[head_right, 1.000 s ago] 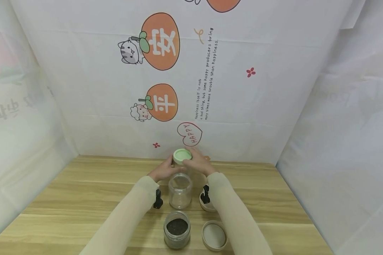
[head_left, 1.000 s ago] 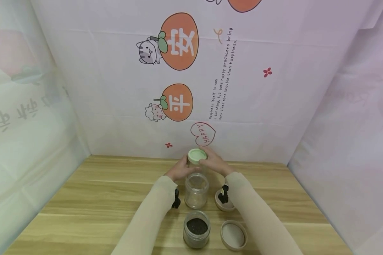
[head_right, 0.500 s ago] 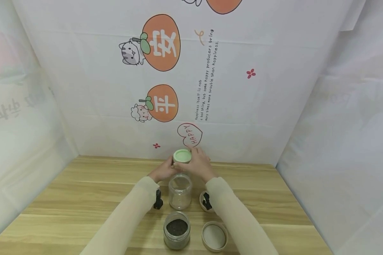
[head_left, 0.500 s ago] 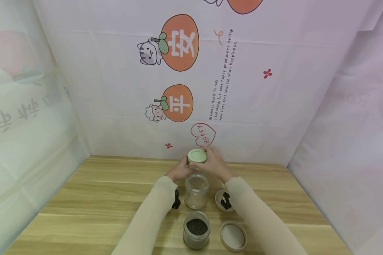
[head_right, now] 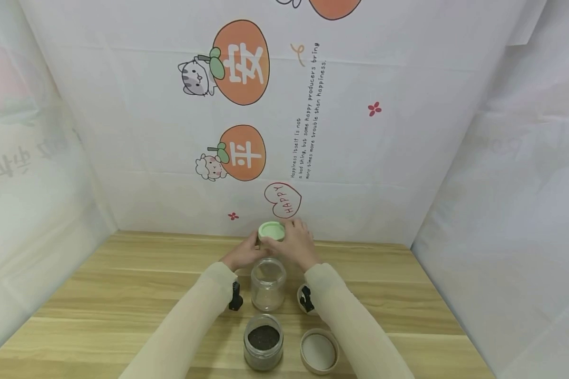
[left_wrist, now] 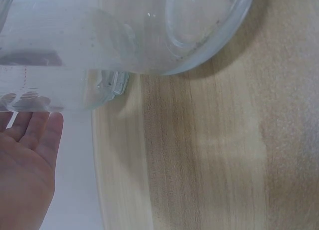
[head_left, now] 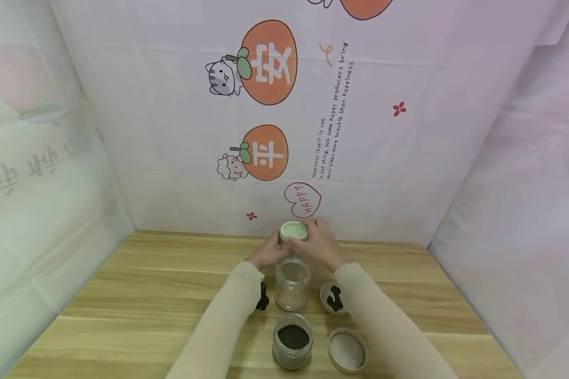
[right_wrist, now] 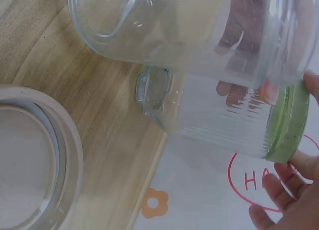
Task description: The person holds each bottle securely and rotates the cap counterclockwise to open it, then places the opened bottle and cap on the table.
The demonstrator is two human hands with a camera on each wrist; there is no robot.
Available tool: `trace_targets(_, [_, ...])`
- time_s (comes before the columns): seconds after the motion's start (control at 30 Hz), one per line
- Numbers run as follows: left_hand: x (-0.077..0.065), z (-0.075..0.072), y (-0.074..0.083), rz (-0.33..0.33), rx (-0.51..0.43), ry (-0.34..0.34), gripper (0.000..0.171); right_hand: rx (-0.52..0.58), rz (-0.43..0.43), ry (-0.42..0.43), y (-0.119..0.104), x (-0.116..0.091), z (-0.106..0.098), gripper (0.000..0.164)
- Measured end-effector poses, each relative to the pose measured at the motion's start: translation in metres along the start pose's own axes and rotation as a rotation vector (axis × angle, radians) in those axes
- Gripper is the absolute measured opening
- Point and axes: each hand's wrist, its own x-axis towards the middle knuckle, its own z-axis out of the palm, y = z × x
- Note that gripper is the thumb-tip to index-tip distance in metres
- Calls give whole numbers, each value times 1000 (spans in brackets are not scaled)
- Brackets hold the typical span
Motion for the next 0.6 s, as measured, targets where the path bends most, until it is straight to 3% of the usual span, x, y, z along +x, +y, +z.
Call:
trace_targets(0.4, [-1, 1, 3, -19, 9, 8, 90, 214, -96, -146, 13, 8, -8, 70])
trace_targets(0.6, [1, 2, 1, -19, 9, 6, 91, 322, -84, -225, 18, 12, -9, 73])
